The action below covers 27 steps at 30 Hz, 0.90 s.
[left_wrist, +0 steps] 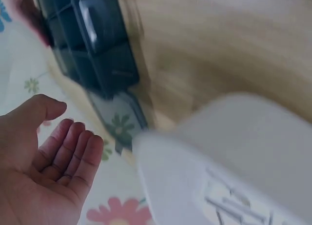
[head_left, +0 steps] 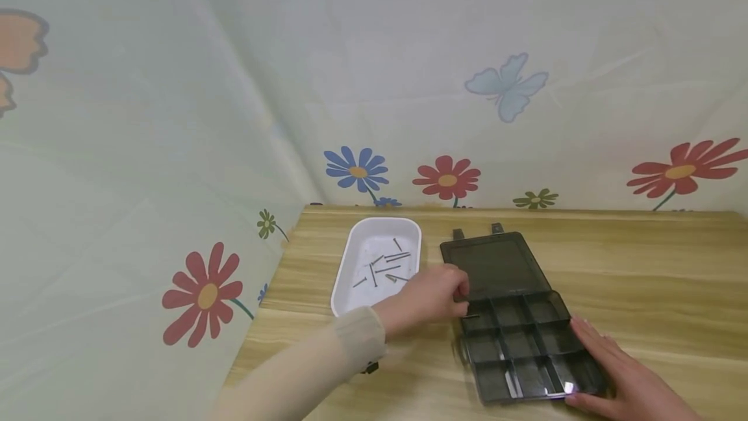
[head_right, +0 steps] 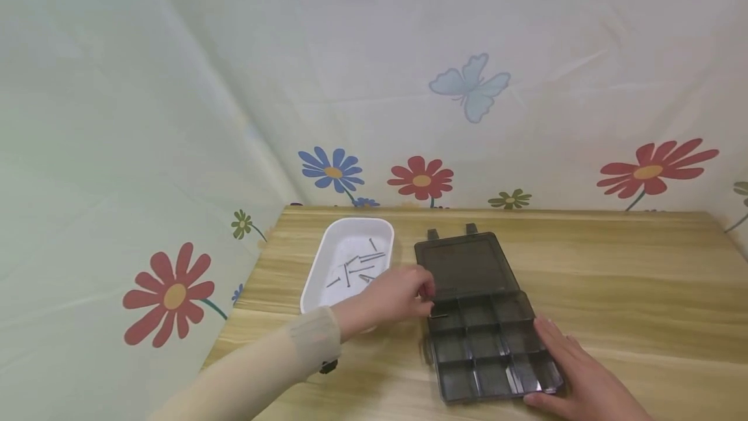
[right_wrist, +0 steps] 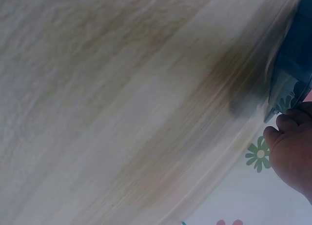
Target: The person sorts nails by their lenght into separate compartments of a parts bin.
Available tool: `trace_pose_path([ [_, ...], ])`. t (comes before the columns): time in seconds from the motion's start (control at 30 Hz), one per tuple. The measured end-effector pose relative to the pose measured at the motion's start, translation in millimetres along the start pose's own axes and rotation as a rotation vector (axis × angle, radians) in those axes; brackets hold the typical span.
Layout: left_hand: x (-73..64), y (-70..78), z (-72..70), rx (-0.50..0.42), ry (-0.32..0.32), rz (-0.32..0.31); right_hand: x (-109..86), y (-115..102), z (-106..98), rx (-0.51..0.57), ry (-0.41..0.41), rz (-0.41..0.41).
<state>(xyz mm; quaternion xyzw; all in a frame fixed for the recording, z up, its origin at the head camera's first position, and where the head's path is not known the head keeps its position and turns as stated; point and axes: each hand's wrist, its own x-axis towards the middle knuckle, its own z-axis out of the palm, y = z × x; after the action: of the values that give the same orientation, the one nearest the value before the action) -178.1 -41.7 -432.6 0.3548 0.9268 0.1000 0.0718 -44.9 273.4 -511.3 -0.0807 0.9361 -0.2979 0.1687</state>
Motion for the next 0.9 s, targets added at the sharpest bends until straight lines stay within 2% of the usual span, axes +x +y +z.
trace_pose_path([
  [0.1,-2.0,-12.1,-13.0,0.003,0.010,0.003,-1.0,0.1,1.7,-0.011,-0.001,0.001],
  [0.27,-3.3,-40.5,-33.4,-0.031,0.022,-0.003,-3.8,-0.9,1.1,0.015,0.012,-0.019],
  [0.43,-3.6,-67.7,-47.2,-0.054,0.027,0.009,-5.0,-2.7,0.0,0.007,0.023,-0.019],
  [0.67,1.0,-96.6,-53.1,-0.023,0.022,0.020,-4.9,-3.8,-0.6,0.007,0.030,-0.027],
  [0.9,7.0,-120.7,-49.3,0.052,-0.044,-0.064,-3.7,-0.9,0.2,0.042,0.045,-0.048],
])
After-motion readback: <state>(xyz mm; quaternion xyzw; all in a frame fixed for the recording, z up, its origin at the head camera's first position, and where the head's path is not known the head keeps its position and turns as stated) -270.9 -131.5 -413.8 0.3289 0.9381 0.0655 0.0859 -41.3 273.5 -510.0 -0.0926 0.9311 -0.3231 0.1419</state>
